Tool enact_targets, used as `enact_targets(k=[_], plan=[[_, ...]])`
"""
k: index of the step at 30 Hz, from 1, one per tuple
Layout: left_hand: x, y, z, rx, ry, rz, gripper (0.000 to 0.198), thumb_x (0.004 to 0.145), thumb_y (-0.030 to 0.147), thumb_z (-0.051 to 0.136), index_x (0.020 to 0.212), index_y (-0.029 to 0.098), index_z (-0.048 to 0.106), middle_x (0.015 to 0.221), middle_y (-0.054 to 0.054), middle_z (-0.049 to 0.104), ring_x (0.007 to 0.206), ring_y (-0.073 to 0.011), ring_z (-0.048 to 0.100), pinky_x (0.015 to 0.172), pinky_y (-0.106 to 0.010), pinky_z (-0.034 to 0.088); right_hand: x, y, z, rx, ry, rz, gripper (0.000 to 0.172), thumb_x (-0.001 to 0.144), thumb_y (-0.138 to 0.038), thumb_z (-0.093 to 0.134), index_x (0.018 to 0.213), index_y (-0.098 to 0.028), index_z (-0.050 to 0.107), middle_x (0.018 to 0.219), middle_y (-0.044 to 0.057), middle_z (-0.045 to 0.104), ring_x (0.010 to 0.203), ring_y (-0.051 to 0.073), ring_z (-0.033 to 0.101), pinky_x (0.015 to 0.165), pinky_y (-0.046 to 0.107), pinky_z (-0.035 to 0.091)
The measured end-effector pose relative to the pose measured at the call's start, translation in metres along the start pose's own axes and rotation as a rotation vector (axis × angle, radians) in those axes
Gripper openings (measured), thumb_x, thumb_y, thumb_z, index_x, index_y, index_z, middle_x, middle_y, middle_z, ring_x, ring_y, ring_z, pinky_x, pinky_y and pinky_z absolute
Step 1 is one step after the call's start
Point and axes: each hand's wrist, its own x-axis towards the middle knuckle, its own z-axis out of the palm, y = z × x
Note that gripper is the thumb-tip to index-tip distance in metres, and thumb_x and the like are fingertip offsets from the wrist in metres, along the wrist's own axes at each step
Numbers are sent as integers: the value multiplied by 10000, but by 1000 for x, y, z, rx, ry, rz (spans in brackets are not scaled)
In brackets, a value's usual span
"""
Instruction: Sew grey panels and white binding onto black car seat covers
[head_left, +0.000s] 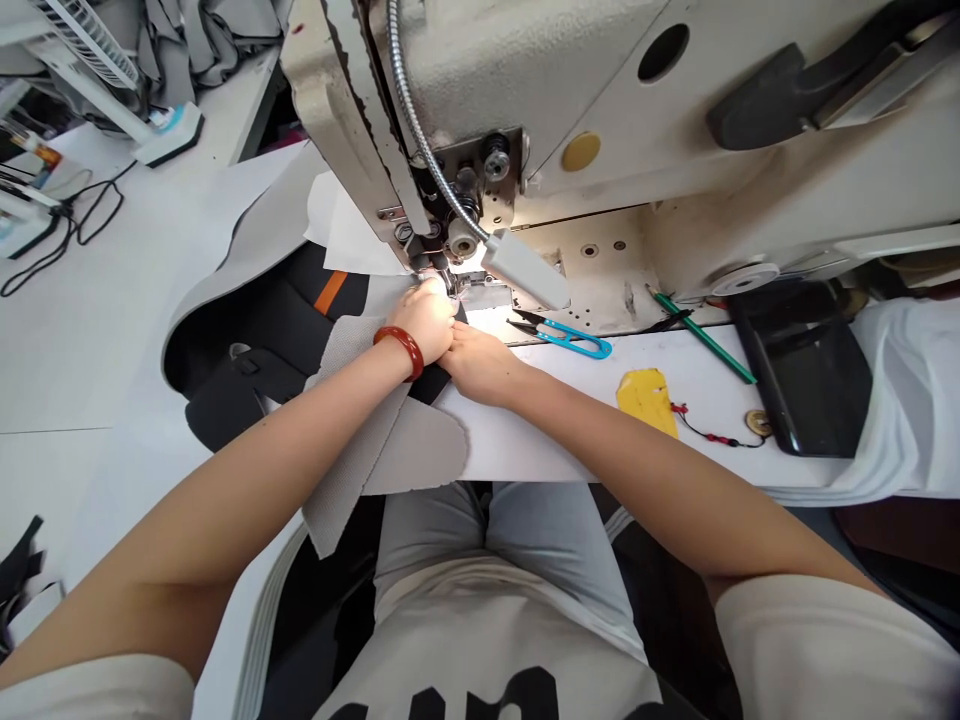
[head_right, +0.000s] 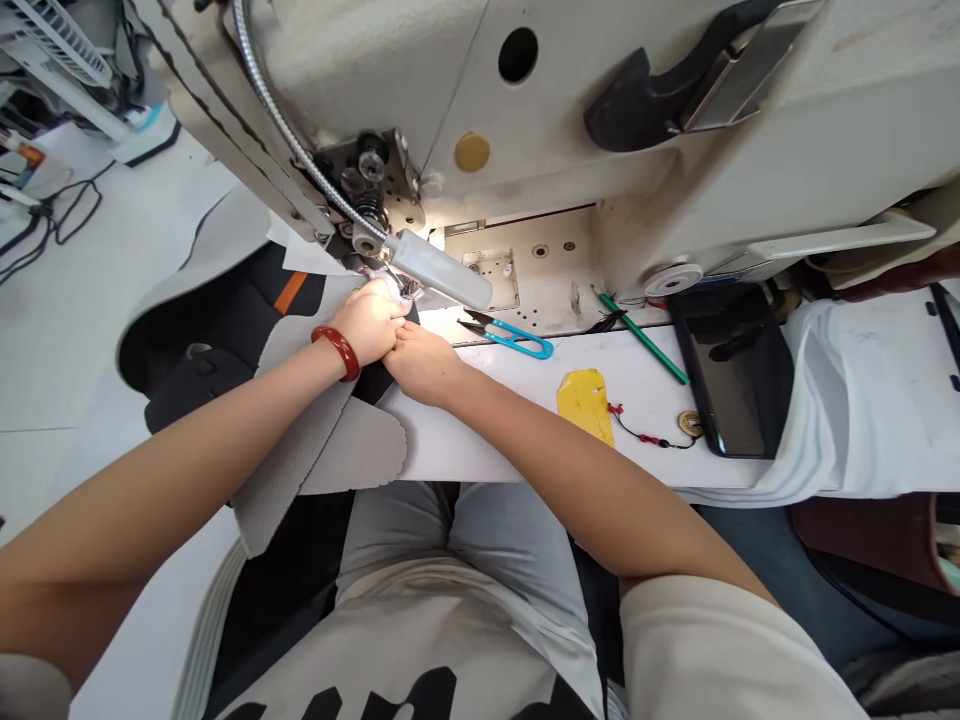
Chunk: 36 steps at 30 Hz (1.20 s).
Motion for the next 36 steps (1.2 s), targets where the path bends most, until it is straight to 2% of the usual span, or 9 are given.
enact_targets(k=[5, 9, 16, 19, 22, 26, 29, 32, 36], plan=[[8, -5, 5, -10, 89, 21, 311, 913, 265, 464, 999, 159, 743, 1158, -129, 605, 1031, -253, 561, 906, -397, 478, 8, 5, 0, -31, -11, 11, 308, 864, -43, 467, 1043, -27, 716, 1084, 175, 714, 1109, 251, 600, 1143, 399, 345], [4, -5, 1, -16, 101, 43, 370, 940, 271, 423, 1084, 140, 738, 1162, -125, 621, 1013, -231, 564, 919, -389, 464, 9, 5, 5, -49, 46, 9, 325, 915, -65, 430, 1087, -28, 703, 1119, 181, 708, 1135, 259, 591, 1140, 446, 344], [10, -6, -3, -40, 119, 62, 361, 912, 224, 464, 1125, 134, 741, 1203, -104, 673, 1099, -220, 578, 979, -349, 451, 8, -20, 8, -226, 163, 108, 409, 951, -39, 316, 1116, 9, 688, 1092, 245, 706, 1072, 294, 623, 1051, 515, 405], [10, -10, -9, -17, 124, 144, 341, 898, 241, 481, 1068, 136, 758, 1144, -92, 704, 1109, -225, 589, 987, -342, 449, 9, -27, -4, -206, 103, 132, 420, 919, 4, 308, 1027, -19, 714, 1004, 234, 725, 936, 279, 664, 908, 477, 486], [-1, -11, -18, 111, 78, 193, 285, 861, 207, 507, 999, 176, 755, 1113, -84, 704, 1058, -245, 605, 916, -362, 467, 7, -17, -19, -132, -33, 64, 317, 862, -1, 428, 935, -61, 731, 916, 182, 742, 872, 258, 678, 841, 415, 509], [-19, -8, -22, 370, 101, 209, 340, 871, 95, 407, 1023, 150, 707, 1150, -157, 651, 1100, -302, 574, 893, -415, 441, -2, 5, -25, -43, -80, -66, 240, 851, -112, 568, 1026, -82, 729, 1123, 149, 724, 1112, 239, 638, 1035, 367, 444], [-19, -2, -22, 352, 14, 222, 349, 901, 107, 368, 1029, 105, 693, 1085, -174, 654, 1051, -286, 584, 902, -392, 441, -5, 8, -12, -23, -53, -124, 305, 866, -156, 589, 1128, -43, 694, 1262, 176, 663, 1262, 257, 551, 1147, 391, 346], [-15, 7, -24, 256, -72, 196, 316, 891, 141, 409, 987, 99, 707, 1069, -152, 661, 985, -255, 598, 892, -355, 455, -2, -2, 5, -91, 25, -109, 270, 920, -138, 508, 1091, -62, 703, 1168, 160, 702, 1173, 254, 589, 1132, 421, 353], [-13, 9, -26, 284, -132, 142, 267, 837, 181, 474, 906, 135, 727, 1021, -130, 648, 987, -270, 596, 849, -359, 467, 4, -21, 10, -170, 43, -33, 318, 908, -55, 451, 816, -166, 733, 828, 68, 740, 872, 214, 646, 952, 380, 469]])
